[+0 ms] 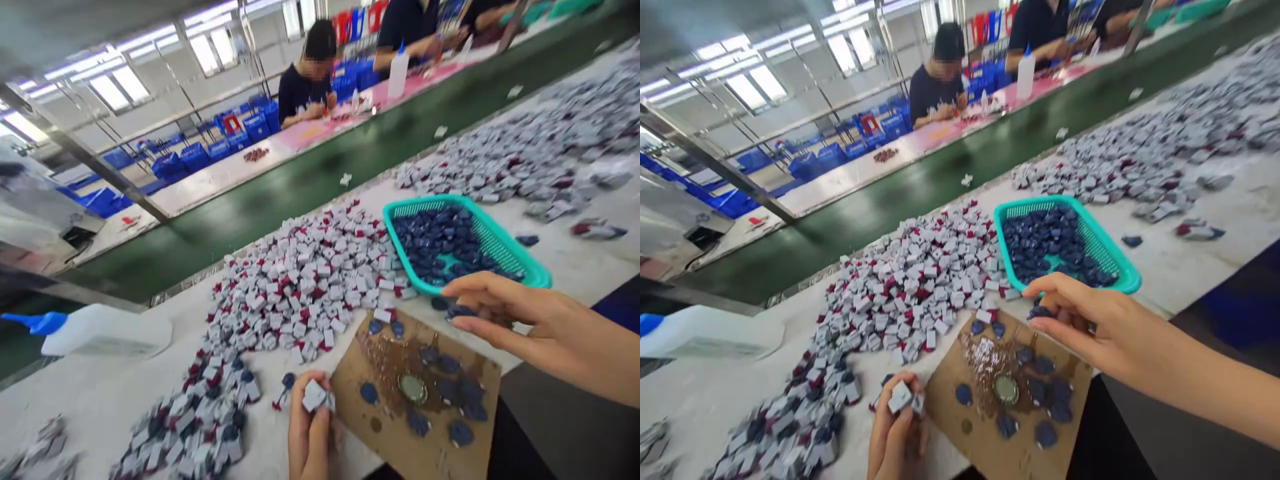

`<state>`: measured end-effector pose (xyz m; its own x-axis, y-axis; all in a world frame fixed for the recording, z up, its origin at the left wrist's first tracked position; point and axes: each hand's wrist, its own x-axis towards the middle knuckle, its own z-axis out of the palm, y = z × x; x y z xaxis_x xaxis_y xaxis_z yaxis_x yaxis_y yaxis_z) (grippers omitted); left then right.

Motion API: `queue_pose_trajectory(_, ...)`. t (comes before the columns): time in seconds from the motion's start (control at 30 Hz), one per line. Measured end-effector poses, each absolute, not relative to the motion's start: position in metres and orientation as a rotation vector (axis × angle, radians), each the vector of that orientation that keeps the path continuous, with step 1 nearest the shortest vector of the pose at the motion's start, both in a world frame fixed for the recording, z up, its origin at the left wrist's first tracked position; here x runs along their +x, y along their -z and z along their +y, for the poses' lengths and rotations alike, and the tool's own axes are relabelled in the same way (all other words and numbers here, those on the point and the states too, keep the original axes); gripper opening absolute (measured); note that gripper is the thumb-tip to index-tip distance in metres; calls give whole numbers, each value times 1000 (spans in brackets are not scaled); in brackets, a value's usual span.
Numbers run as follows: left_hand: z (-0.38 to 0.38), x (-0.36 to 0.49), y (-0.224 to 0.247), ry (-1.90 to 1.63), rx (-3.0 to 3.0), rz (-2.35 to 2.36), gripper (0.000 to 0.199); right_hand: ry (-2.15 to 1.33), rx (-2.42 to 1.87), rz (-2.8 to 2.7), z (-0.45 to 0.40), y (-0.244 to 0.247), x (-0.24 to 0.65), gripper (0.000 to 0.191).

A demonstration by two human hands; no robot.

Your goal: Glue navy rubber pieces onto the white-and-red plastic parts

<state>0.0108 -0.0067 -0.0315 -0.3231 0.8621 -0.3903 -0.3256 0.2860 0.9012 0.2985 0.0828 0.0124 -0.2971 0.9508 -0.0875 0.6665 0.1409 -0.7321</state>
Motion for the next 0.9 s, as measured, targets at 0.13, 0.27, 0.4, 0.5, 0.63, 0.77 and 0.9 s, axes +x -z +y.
queue_pose_trajectory(0.13, -12, 31, 26, -1343, 516, 1347, 47, -1223, -1463, -2151, 53, 14, 281, 34)
queue_pose_trajectory(0.27, -9, 45, 17, -1346, 353, 1221, 36, -1227, -1392, -2250, 44, 34, 260, 41)
queue_pose_trajectory(0.4, -6, 48, 14, -1344, 269, 1174, 36, -1101, -1209, -2501, 47, 47, 247, 39)
queue_pose_trajectory(0.5, -6, 47, 13, -1345, 219, 1153, 38, -946, -1154, -2594, 49, 54, 245, 34)
queue_pose_trajectory(0.63, -7, 45, 13, -1342, 170, 1106, 39, -914, -1086, -2593, 48, 60, 247, 32)
queue_pose_trajectory(0.77, -6, 42, 15, -1336, 170, 1060, 39, -974, -1117, -2574, 48, 61, 246, 30)
queue_pose_trajectory(0.9, -6, 41, 15, -1312, 221, 1054, 40, -1097, -1171, -2591, 53, 56, 241, 25)
